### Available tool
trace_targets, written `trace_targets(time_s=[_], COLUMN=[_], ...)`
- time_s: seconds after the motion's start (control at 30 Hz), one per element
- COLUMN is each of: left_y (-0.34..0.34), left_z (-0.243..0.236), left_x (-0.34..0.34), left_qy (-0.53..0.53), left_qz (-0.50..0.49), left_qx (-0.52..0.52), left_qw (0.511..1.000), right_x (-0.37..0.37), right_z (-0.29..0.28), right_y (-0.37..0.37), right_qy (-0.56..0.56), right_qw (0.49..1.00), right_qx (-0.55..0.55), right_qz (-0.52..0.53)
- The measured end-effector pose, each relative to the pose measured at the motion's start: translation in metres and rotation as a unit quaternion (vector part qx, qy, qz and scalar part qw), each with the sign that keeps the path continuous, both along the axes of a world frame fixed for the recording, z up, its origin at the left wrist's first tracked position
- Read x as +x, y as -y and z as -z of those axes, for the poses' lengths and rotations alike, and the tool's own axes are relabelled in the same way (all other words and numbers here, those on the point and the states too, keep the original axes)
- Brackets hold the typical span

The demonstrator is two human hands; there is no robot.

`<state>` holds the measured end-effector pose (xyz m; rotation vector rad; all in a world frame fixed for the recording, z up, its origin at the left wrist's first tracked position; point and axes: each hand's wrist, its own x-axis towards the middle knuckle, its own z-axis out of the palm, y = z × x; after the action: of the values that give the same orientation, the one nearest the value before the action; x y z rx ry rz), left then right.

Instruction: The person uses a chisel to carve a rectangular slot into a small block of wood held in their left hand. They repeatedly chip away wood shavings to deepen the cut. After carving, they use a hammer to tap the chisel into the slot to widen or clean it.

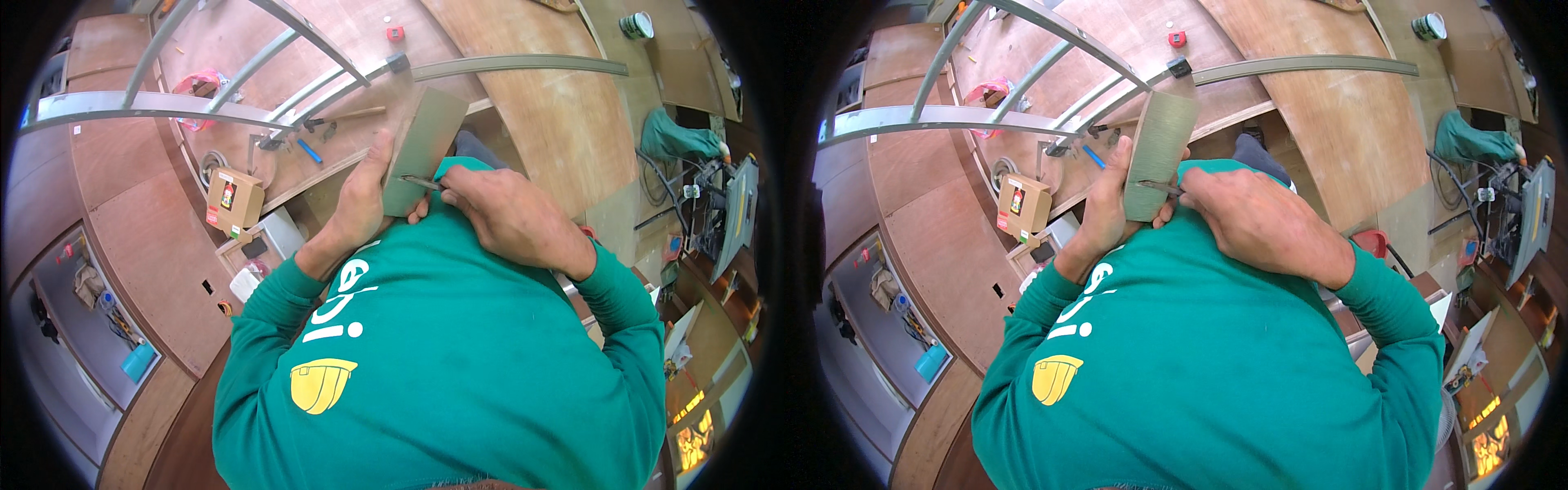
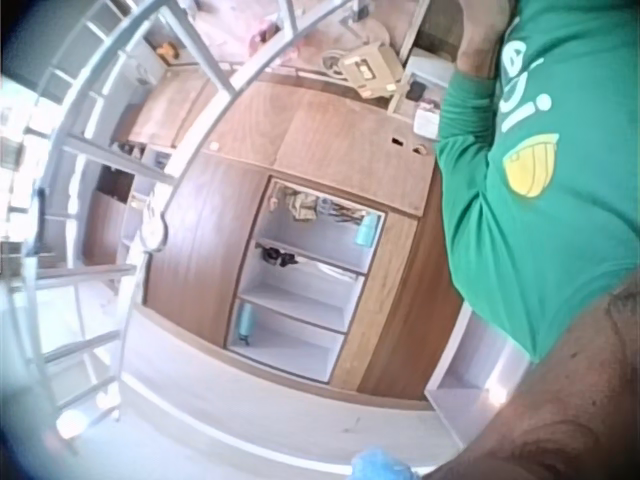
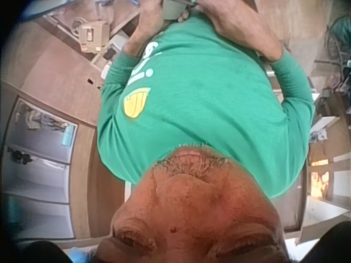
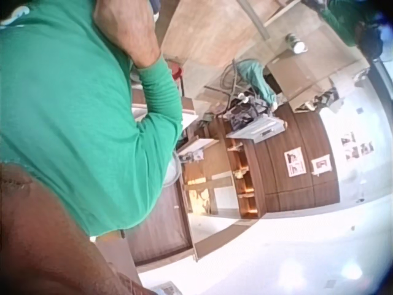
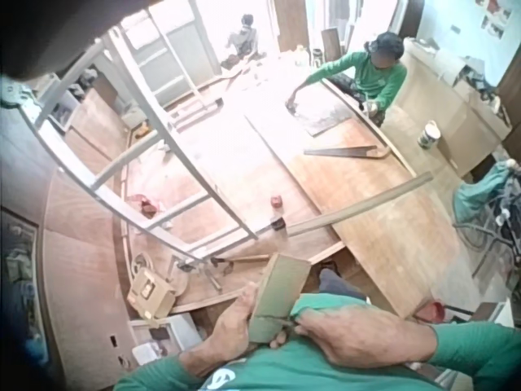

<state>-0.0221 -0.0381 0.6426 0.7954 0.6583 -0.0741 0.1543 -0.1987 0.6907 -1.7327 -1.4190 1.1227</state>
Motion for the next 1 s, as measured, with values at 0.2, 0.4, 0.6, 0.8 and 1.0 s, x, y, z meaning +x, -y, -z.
trace_targets(time_s=[0.2,0.4,0.6,0.8,1.0], left_y=[0.0,-0.001,-0.007,-0.011,-0.003], left_z=[-0.005,-0.014,-0.008,0.002,0.008], left_x=[0.001,0.002,0.006,0.016,0.018], left_qy=[-0.016,-0.021,-0.007,0.006,-0.012], left_qz=[0.005,0.006,0.015,0.013,-0.013], left_qx=[0.025,0.073,0.118,0.07,-0.004], left_qw=[1.0,0.997,0.993,0.997,1.0], right_x=[-0.003,-0.006,-0.004,0.017,0.021], right_z=[-0.002,-0.004,-0.008,-0.005,-0.007], right_y=[-0.004,-0.01,-0.02,-0.026,-0.021], right_qy=[-0.006,0.033,0.092,0.058,0.044], right_qw=[1.0,0.999,0.995,0.997,0.997], right_qx=[0.028,0.035,0.028,-0.001,-0.029], right_qz=[-0.004,-0.017,-0.026,-0.052,-0.058])
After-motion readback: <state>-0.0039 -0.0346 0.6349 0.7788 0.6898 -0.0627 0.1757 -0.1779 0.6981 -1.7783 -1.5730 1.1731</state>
